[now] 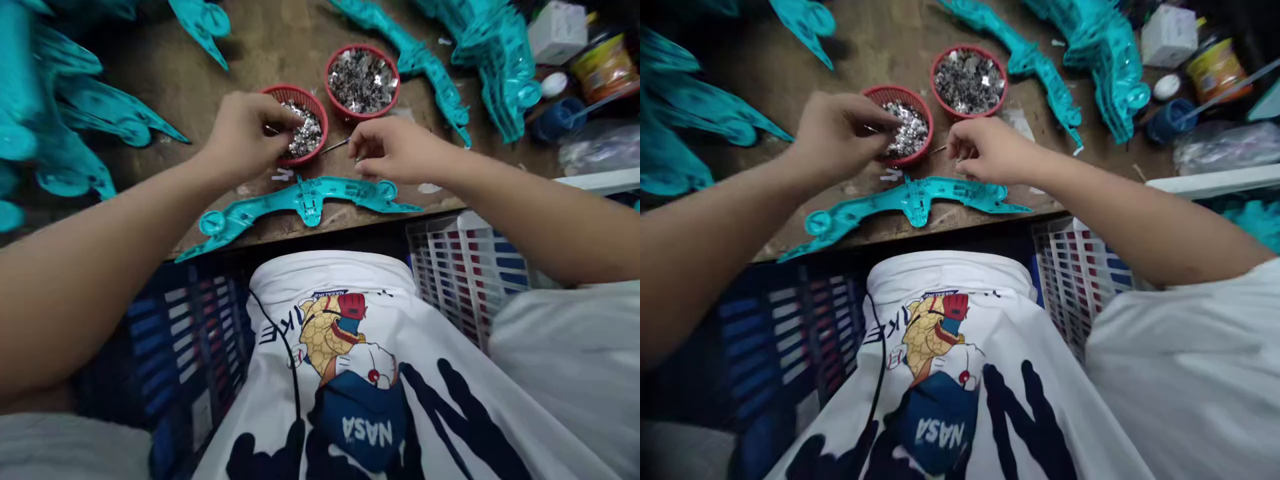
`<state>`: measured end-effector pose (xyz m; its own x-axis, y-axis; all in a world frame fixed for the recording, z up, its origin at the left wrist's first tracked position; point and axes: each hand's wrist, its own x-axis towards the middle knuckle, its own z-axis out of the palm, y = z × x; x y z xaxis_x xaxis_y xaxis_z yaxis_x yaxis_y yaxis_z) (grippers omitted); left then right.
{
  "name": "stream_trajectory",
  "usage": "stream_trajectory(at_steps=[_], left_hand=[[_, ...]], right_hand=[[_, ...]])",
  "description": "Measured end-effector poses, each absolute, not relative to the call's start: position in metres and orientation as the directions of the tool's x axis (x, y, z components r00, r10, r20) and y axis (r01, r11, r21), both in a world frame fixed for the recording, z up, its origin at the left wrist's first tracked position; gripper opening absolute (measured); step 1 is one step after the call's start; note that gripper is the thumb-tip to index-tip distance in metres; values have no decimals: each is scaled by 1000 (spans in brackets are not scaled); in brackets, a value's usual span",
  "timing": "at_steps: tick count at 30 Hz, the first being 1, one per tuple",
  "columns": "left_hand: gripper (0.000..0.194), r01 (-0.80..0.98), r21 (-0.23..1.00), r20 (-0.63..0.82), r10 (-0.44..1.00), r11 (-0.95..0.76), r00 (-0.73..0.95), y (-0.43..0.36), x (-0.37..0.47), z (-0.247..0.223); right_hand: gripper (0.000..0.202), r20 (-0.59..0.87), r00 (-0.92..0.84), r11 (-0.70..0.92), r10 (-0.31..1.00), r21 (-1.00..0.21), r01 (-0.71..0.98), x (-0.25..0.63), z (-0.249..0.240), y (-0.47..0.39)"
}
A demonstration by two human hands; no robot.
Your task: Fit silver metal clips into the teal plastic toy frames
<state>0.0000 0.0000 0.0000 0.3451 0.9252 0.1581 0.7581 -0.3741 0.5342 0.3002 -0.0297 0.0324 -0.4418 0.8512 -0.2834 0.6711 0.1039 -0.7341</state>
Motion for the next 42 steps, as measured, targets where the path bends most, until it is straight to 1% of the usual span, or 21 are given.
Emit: stream_trajectory(at_steps=[3,6,9,11,13,16,19,22,25,28,31,34,36,39,42], left_hand=[[43,728,572,114,915,-378,386,-2,2,4],[34,695,612,72,902,-376,425,-5,3,3],[32,670,613,56,869,-419,492,-5,1,-4],[37,659,570,67,827,-491,558,-4,-2,-9],[45,656,486,62,771,-578,634,-1,-6,-10],[53,640,344,43,693,-687,720,2,-9,-6],[54,591,280,52,627,-757,777,-2,-5,-2],[57,520,282,21,547,-806,837,-14,2,-4],[52,484,298,-24,500,-823,866,-28,9,-14],[46,475,331,-28,495,-815,869,-37,12,-24],[43,463,337,-23,484,-820,874,-39,12,-29],[39,456,335,20,490,-824,871,-38,11,-30],[39,451,343,61,499,-824,865,-36,11,-30],[38,448,393,105,523,-803,846,-34,11,-28],[36,455,469,115,563,-757,818,-32,11,-24]], right_hand=[[30,-300,-433,111,850,-702,703,309,25,-21],[32,-330,-447,105,832,-697,710,316,15,-15],[29,-398,-454,67,797,-688,722,319,6,-11],[24,-441,-456,48,773,-675,736,319,1,-11],[21,-459,-463,54,758,-664,746,320,-2,-11],[24,-428,-486,89,762,-674,733,321,-8,-10],[30,-392,-499,102,773,-699,708,323,-12,-9],[30,-401,-493,98,772,-692,716,321,-12,-11],[29,-410,-468,93,783,-667,740,316,-10,-14],[27,-386,-463,122,798,-649,751,313,-7,-17],[19,-321,-475,189,819,-631,752,310,-4,-22],[15,-280,-486,241,828,-605,759,305,-1,-29],[12,-275,-482,267,832,-563,782,301,2,-33],[8,-270,-470,309,840,-474,825,298,8,-35],[6,-286,-482,329,828,-448,832,301,9,-34]])
